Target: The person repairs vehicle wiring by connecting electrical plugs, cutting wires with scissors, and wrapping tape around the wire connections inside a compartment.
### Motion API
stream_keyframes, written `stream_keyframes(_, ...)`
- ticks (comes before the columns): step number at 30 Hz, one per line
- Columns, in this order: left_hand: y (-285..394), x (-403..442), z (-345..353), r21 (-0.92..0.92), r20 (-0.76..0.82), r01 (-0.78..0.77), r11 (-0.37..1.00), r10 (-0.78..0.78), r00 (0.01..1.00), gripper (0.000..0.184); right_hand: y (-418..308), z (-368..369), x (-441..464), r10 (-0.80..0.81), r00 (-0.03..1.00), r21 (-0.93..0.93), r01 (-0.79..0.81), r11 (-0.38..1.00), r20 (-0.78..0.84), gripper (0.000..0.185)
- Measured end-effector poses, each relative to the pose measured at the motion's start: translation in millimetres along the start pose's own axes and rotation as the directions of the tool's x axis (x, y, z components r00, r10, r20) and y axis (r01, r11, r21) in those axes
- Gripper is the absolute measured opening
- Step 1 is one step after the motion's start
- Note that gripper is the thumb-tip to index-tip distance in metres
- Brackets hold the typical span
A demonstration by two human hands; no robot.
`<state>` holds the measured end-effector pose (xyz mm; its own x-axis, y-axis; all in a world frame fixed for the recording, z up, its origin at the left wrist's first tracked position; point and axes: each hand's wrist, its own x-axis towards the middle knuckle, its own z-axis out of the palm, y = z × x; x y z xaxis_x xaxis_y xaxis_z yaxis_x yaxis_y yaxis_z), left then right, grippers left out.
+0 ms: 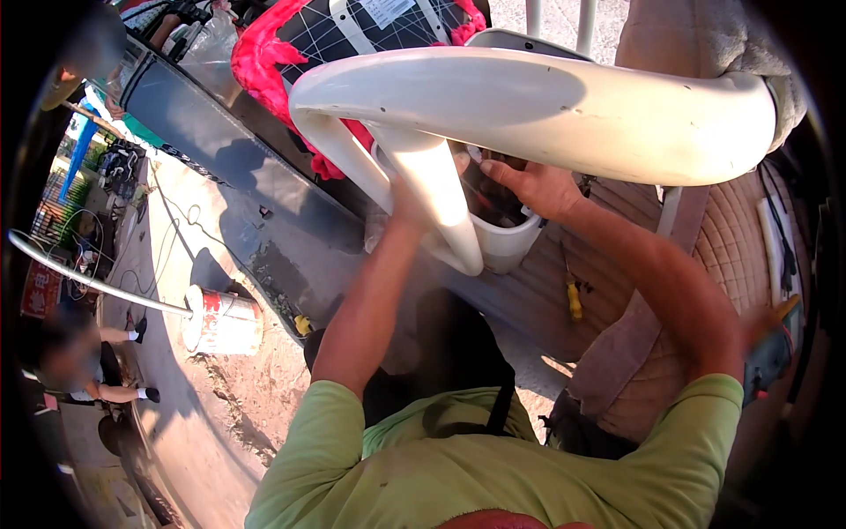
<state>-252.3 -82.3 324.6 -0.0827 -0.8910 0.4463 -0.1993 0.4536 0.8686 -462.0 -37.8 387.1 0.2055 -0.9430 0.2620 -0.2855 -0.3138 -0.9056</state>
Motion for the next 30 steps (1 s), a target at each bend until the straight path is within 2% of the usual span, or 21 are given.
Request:
stream_keyframes(5, 42.6, -5.2, 10.1, -0.09, -0.005, -0.08, 0.993, 0.08, 0.997, 0.016, 2.7, -1.8, 0.6, 0.05, 0.997, -0.113, -0.043, 0.993, 0.057, 0.051)
stream_keyframes(6, 53.2, -6.6, 12.2, -0.115, -0.005, -0.091, 0.989, 0.091, 0.996, 0.016, 4.9, -1.8, 1.1, 0.012, 0.998, -0.148, -0.004, 0.989, 0.053, 0.052)
stream_keyframes(9, 70.7, -9.8, 10.8, 0.072, 0.081, -0.113, 0.991, 0.107, 0.991, 0.024, -0.3, -4.7, 0.4, -0.012, 0.997, -0.272, 0.033, 0.962, 0.08, 0.054)
stream_keyframes(10, 70.4, -10.5, 11.7, 0.148, 0.072, -0.171, 0.974, 0.162, 0.984, 0.025, -2.8, -5.8, 0.2, -0.005, 0.996, -0.315, 0.034, 0.949, 0.094, 0.054)
stream_keyframes(12, 68.8, -11.3, 14.6, 0.297, 0.067, -0.278, 0.913, 0.271, 0.96, 0.027, 6.8, -3.0, 0.1, -0.069, 0.996, -0.344, 0.084, 0.935, 0.057, 0.052)
stream_keyframes(13, 66.7, -11.3, 14.1, 0.297, 0.074, -0.307, 0.904, 0.299, 0.951, 0.027, 10.3, -2.2, 0.2, -0.102, 0.994, -0.359, 0.109, 0.927, 0.038, 0.052)
stream_keyframes(15, 64.3, -10.6, 11.5, 0.296, 0.088, -0.363, 0.883, 0.353, 0.931, 0.027, 7.0, -3.7, 0.6, -0.052, 0.997, -0.341, 0.071, 0.938, 0.065, 0.05)
stream_keyframes(16, 65.2, -9.7, 10.1, 0.31, 0.112, -0.38, 0.871, 0.363, 0.925, 0.027, 6.1, -4.1, 0.4, -0.026, 0.997, -0.332, 0.051, 0.942, 0.078, 0.05)
stream_keyframes(18, 74.4, -6.7, 6.0, 0.337, 0.161, -0.413, 0.846, 0.381, 0.911, 0.028, 9.3, -1.8, -0.8, -0.088, 0.995, -0.356, 0.102, 0.929, 0.054, 0.046)
stream_keyframes(20, 67.1, -1.5, -2.5, 0.451, 0.279, -0.512, 0.731, 0.429, 0.859, 0.03, 11.2, -0.9, -0.7, -0.099, 0.993, -0.392, 0.114, 0.913, 0.057, 0.042)
stream_keyframes(23, 71.9, 2.6, -6.8, 0.465, 0.341, -0.566, 0.681, 0.452, 0.824, 0.031, 14.5, -0.1, -0.5, -0.043, 0.995, -0.395, 0.078, 0.916, 0.095, 0.034)
stream_keyframes(26, 81.6, 6.6, -9.3, 0.486, 0.384, -0.59, 0.645, 0.449, 0.807, 0.032, 23.2, 1.5, 0.6, -0.027, 0.992, -0.302, 0.063, 0.951, 0.125, 0.029)
stream_keyframes(30, 89.0, 16.8, -7.1, 0.481, 0.41, -0.635, 0.605, 0.484, 0.773, 0.032, 21.2, -2.6, -1.2, -0.117, 0.986, -0.348, 0.151, 0.925, 0.118, 0.034)
